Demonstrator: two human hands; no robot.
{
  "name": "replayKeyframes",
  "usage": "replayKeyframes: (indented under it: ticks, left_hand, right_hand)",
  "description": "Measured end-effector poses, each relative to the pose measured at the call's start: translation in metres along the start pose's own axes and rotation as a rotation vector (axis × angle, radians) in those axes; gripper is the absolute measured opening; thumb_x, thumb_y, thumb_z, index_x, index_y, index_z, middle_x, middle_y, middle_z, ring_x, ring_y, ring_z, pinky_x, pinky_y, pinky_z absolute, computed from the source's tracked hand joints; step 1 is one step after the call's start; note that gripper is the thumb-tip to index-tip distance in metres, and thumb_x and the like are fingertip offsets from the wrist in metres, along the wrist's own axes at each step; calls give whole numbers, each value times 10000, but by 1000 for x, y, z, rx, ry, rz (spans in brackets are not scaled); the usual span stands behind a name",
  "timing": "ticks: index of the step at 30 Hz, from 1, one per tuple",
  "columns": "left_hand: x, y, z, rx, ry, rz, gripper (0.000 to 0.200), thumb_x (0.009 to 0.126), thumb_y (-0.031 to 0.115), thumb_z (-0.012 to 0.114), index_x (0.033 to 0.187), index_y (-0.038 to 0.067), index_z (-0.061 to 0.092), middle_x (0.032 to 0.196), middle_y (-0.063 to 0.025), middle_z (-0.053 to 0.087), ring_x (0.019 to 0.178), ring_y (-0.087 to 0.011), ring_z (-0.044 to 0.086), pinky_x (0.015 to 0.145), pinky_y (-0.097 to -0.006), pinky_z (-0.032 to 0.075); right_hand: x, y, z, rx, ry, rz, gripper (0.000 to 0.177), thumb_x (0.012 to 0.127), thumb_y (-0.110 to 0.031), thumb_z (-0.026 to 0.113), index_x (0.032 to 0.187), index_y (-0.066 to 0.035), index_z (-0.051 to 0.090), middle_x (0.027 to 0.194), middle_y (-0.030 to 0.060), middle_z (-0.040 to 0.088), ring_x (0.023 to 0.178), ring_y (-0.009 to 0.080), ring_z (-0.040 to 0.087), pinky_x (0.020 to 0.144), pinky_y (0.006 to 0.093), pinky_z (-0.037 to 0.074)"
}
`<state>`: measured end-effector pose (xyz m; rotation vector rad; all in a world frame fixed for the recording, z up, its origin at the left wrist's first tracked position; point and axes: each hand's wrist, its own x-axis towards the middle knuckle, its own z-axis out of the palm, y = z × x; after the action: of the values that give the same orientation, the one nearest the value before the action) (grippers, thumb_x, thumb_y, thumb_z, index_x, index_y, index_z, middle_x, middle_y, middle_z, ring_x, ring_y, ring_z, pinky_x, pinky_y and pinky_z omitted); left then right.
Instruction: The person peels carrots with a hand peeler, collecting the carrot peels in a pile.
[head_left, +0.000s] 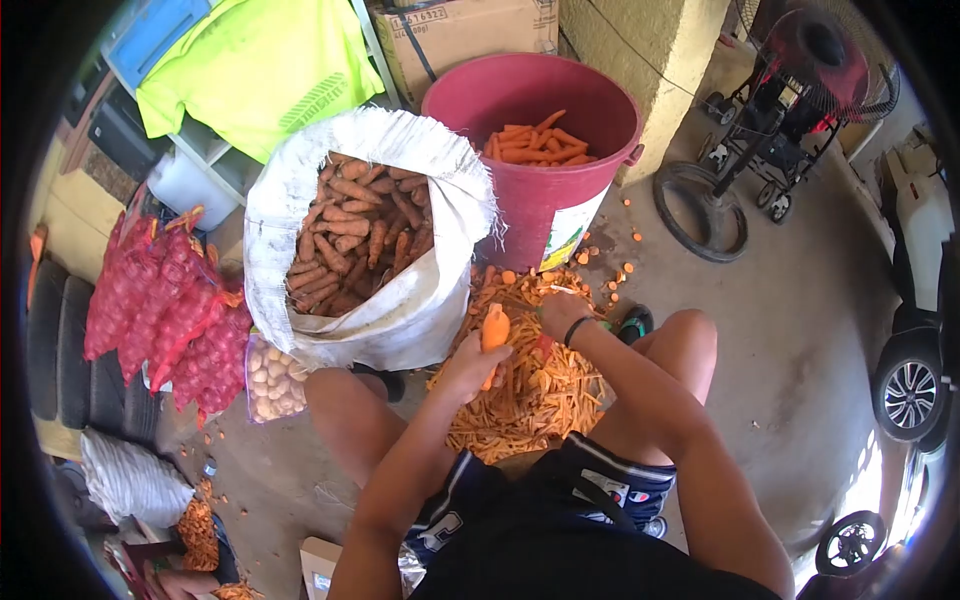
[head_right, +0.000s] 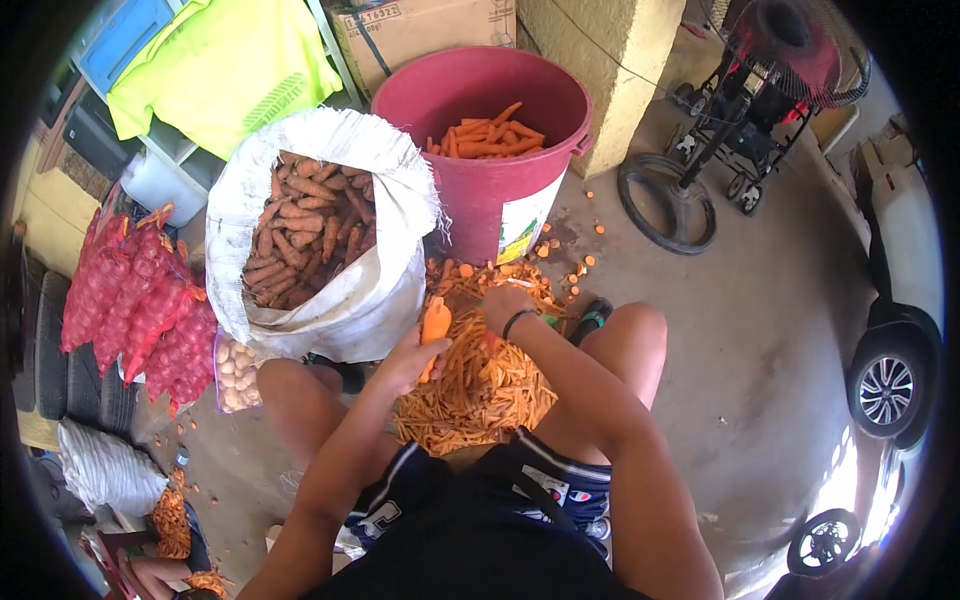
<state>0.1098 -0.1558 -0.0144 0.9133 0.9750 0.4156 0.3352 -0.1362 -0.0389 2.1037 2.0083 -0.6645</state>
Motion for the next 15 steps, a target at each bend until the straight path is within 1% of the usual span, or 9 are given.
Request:
replayKeyframes:
  ticks: [1,4,5,8,11,14,15]
  left_hand:
    - [4,-3,-5,10,-5,9,236,935,92,652,1102,24,501,777,-31,545,574,-114,546,470,-286,459]
    - [9,-5,-4,60,-14,27,249,937,94,649,1123,17,501,780,-35,555,573,-114,548,465,-285,452]
    - [6,-5,-3,87,-14,24,253,938,95,647,1128,15,501,780,-36,558,572,-114,548,463,-286,450]
    - [3,-6,2,209,-4,14,296,937,95,648,1174,-1,498,781,-40,573,577,-118,559,464,-297,451]
    - [-3,1,2,286,-48,22,326,944,102,652,1214,6,496,832,-56,590,595,-125,576,502,-293,486]
    - [-4,3,-1,-75,-106,128,353,965,146,659,1251,38,482,913,-75,605,669,-137,616,556,-276,520]
    - [-7,11,1,-168,-116,121,356,981,169,639,1268,54,464,946,-77,598,717,-142,623,583,-290,529]
  right_hand:
    - [-9,-11,-4,18,-11,-31,266,928,-235,602,1001,-9,722,1047,209,723,972,347,719,801,450,591]
    - [-34,-37,3,7,110,-167,254,923,-212,598,994,2,715,1061,218,716,969,357,715,798,461,590]
    - [-37,-41,5,40,119,-162,239,914,-188,595,992,2,719,1040,221,717,970,361,713,802,462,589]
    - [-21,-25,-7,-37,-28,-78,240,920,-172,582,1001,4,724,1064,229,712,983,362,711,809,464,587]
    - [-5,6,-7,-35,-46,37,260,909,-169,588,1020,26,720,1070,241,708,1001,368,706,817,474,582]
    - [-6,6,-7,64,-98,79,302,889,-200,614,1026,51,711,1081,248,704,1018,363,703,830,477,574]
    - [0,11,9,102,17,24,348,866,-225,630,1055,61,691,1070,257,701,1007,379,698,855,469,565]
